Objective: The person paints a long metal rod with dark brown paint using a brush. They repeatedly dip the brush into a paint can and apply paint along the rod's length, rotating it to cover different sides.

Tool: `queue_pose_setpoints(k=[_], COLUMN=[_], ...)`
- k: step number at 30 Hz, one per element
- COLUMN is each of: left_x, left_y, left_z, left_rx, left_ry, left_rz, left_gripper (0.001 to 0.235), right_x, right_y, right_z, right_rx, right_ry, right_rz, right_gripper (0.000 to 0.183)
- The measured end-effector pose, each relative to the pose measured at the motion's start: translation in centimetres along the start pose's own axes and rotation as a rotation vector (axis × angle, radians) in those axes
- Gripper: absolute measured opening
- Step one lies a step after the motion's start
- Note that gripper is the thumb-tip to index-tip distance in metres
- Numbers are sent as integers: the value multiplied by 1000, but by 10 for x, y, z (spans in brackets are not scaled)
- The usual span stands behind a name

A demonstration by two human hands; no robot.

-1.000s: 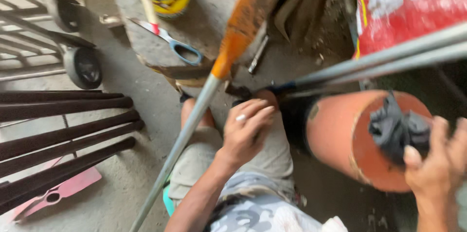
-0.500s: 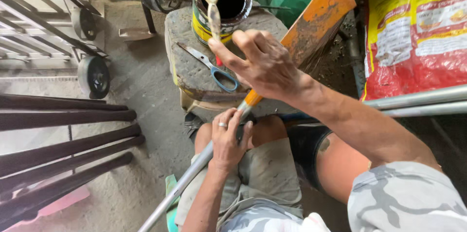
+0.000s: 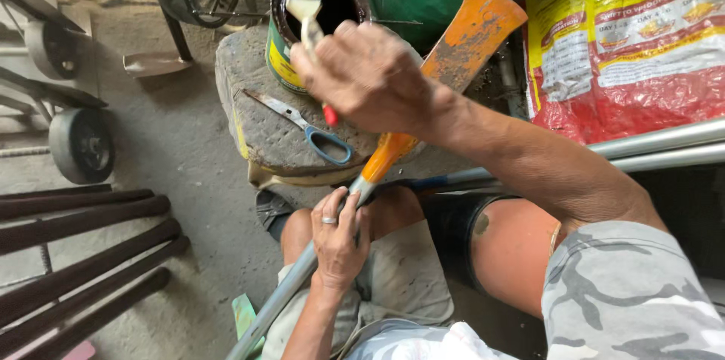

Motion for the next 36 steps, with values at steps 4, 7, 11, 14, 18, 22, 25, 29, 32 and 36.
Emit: queue_pose_setpoints(k=[4,7,11,14,18,22,25,29,32,36], left_x=[3,14,25,34,35,27,28,23,25,23], left_y=[-6,-17,-25,-24,-24,-26,-25,-27,-27,-28], left_z=[3,1,-4,-11,-13,-17,-21,-21,-20,-18], left_rx=[0,4,55,117,203,210,232,243,229,213], left_ry=[-3,-6,-11,-20,-66,-53,-46,-51,-64,-69], left_rz=[11,-36,-72,-82,-127,-146,-143,-155,-160,-159], left_gripper=[43,44,44,46,46,47,46,45,45,45], right_x=[-2,-5,-34,-46,-44,-41,-26,-17,-1,-15], right_y=[-24,-59,-101,-118,-124,-123,-117,-98,-91,-105], right_z=[31,65,68,43,-17,-75,-86,-98,-82,-84], right_rx=[279,475,812,949,1210,1172,1075,741,581,753], right_ry=[-26,-79,-71,-72,-41,106,148,344,250,317], right_rz=[-132,-296,-649,-669,-555,-647,-581,-578,-421,-469], right_gripper=[30,26,22,19,18,15,13,15,16,18])
Point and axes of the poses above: each hand's wrist, its own x-axis towards the middle knuckle, its own z-axis out of the back of the hand, y = z × x, the point moved 9 cm from there along x, towards the middle knuckle, and after that the axes turned 4 degrees about y, right-handed, at the moved point
